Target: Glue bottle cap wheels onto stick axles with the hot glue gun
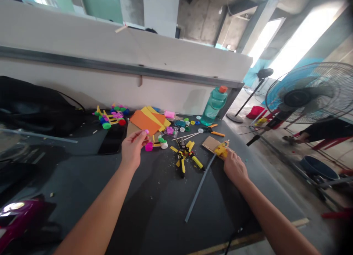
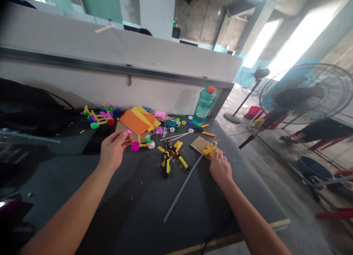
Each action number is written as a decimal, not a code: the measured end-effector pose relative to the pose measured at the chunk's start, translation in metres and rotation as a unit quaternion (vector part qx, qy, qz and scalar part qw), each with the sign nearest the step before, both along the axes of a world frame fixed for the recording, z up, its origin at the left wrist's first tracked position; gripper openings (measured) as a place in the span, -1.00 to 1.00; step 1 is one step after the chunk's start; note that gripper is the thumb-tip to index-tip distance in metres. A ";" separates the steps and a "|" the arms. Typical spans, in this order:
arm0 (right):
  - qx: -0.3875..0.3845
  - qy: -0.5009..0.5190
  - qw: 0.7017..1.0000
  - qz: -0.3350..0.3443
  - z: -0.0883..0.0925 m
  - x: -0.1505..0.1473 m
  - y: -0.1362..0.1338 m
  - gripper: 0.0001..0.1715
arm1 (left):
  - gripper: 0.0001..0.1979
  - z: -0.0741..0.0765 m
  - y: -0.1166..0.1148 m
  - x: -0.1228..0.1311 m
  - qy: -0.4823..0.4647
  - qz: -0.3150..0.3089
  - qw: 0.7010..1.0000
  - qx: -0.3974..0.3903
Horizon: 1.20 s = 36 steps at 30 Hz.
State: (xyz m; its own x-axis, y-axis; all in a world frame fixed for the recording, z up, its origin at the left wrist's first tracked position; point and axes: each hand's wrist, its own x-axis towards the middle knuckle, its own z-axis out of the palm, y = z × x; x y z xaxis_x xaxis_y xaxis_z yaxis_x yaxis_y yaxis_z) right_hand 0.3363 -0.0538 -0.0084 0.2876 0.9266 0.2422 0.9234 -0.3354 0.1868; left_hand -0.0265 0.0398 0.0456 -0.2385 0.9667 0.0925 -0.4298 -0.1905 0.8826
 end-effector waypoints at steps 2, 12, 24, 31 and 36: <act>-0.005 -0.004 1.000 0.008 0.002 0.003 0.002 -0.55 | -0.70 -0.009 0.003 -0.006 0.006 0.016 1.000 -0.011; 0.039 0.002 0.994 0.102 0.067 -0.042 0.021 -0.48 | -0.63 -0.044 0.006 -0.017 0.055 0.026 0.996 -0.064; 0.044 0.270 0.836 0.475 0.047 -0.194 0.134 -0.65 | -0.66 -0.062 0.008 -0.016 0.166 0.012 0.985 -0.036; -0.013 0.341 0.792 0.507 0.026 -0.213 0.154 -0.80 | -0.69 -0.068 0.010 -0.016 0.201 0.021 0.979 -0.015; -0.001 0.373 0.768 0.521 0.021 -0.212 0.156 -0.88 | -0.72 -0.069 0.010 -0.015 0.270 0.024 0.963 0.005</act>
